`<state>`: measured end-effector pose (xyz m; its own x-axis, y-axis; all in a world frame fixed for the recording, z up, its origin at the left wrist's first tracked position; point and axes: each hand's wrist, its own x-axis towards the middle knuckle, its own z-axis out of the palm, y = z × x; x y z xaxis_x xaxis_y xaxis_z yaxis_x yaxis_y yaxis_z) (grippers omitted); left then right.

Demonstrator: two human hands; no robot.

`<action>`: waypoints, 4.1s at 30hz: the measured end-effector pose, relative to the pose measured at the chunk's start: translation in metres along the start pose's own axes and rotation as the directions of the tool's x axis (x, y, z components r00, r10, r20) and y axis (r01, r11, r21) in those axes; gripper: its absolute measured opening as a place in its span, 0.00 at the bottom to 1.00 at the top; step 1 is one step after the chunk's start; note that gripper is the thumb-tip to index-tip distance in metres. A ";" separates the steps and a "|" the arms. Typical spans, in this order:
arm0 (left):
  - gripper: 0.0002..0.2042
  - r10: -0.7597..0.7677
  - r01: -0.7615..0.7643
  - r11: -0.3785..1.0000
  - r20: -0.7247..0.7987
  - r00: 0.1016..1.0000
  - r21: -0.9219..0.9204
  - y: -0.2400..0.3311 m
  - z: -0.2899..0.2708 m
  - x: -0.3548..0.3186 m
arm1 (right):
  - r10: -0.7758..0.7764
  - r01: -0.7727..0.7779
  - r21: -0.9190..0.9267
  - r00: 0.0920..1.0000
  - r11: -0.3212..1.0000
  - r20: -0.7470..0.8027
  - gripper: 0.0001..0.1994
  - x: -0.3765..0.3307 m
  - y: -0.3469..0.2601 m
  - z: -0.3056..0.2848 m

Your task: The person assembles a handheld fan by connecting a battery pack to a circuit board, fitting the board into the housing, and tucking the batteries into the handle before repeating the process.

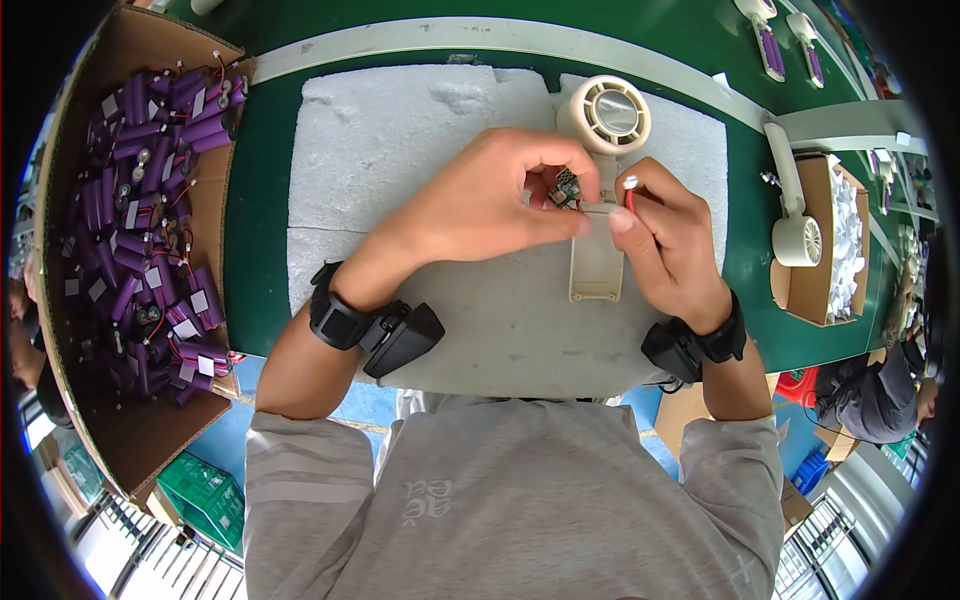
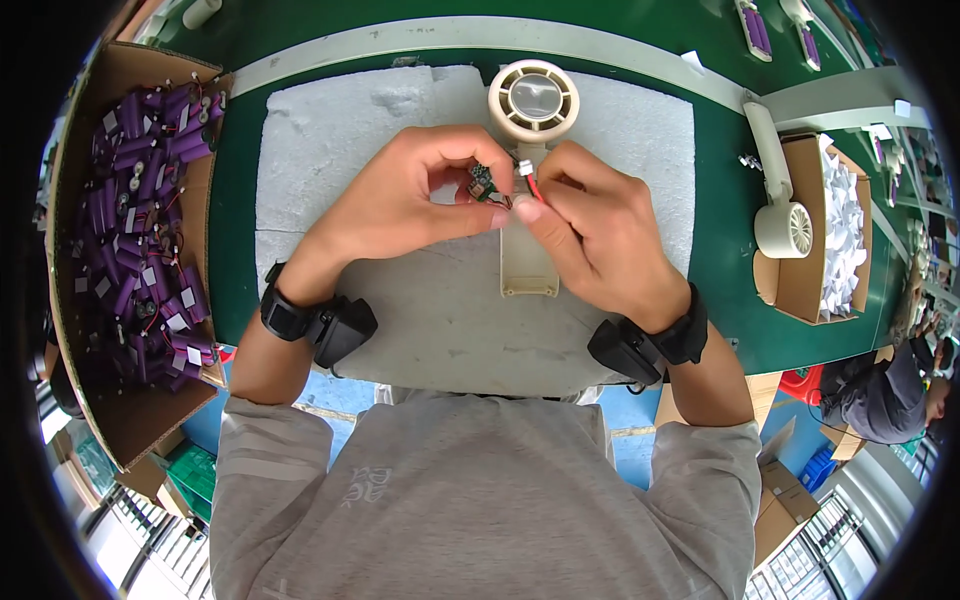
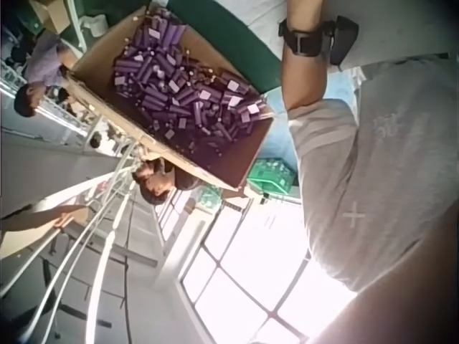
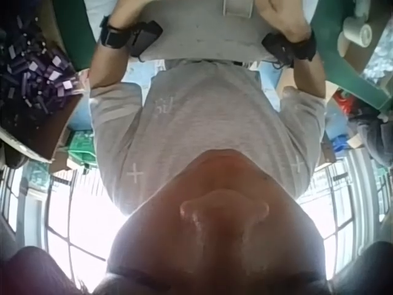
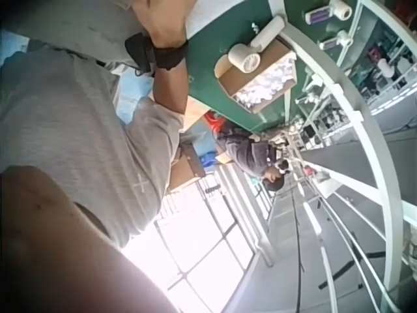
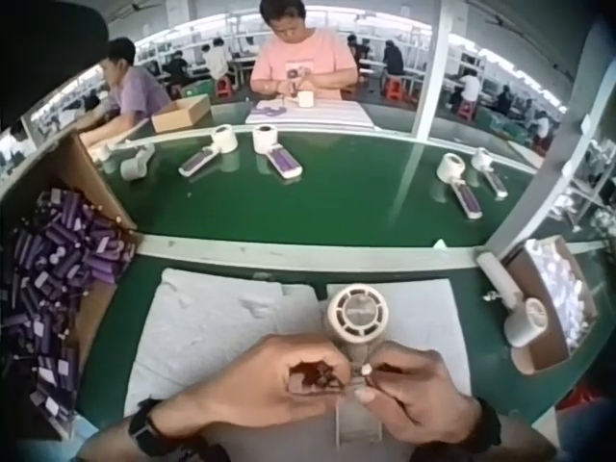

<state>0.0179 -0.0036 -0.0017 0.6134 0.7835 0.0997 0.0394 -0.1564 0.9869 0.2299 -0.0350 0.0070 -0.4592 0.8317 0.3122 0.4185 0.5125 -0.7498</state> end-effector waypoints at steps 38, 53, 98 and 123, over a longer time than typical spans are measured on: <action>0.16 -0.154 0.178 0.960 0.125 0.980 -0.214 0.004 -0.018 0.006 | 0.069 -0.066 0.042 0.995 0.997 -0.067 0.04 -0.001 0.001 0.006; 0.13 -0.070 0.071 0.990 0.015 0.997 -0.125 -0.002 -0.009 0.000 | 0.071 -0.067 0.061 0.996 0.996 -0.052 0.03 -0.005 0.006 0.011; 0.16 -0.066 0.075 0.983 -0.060 0.996 0.167 -0.008 0.009 -0.007 | 0.251 -0.244 0.066 0.957 0.968 -0.145 0.10 -0.005 -0.002 0.016; 0.13 -0.184 0.223 0.954 -0.197 0.963 0.202 -0.008 0.025 -0.008 | 0.214 -0.233 -0.105 0.962 0.967 -0.169 0.10 -0.005 -0.002 0.018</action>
<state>0.0324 -0.0238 -0.0139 0.4281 0.9017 -0.0605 0.3336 -0.0954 0.9379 0.2175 -0.0440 -0.0039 -0.2202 0.9459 0.2384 0.5941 0.3239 -0.7363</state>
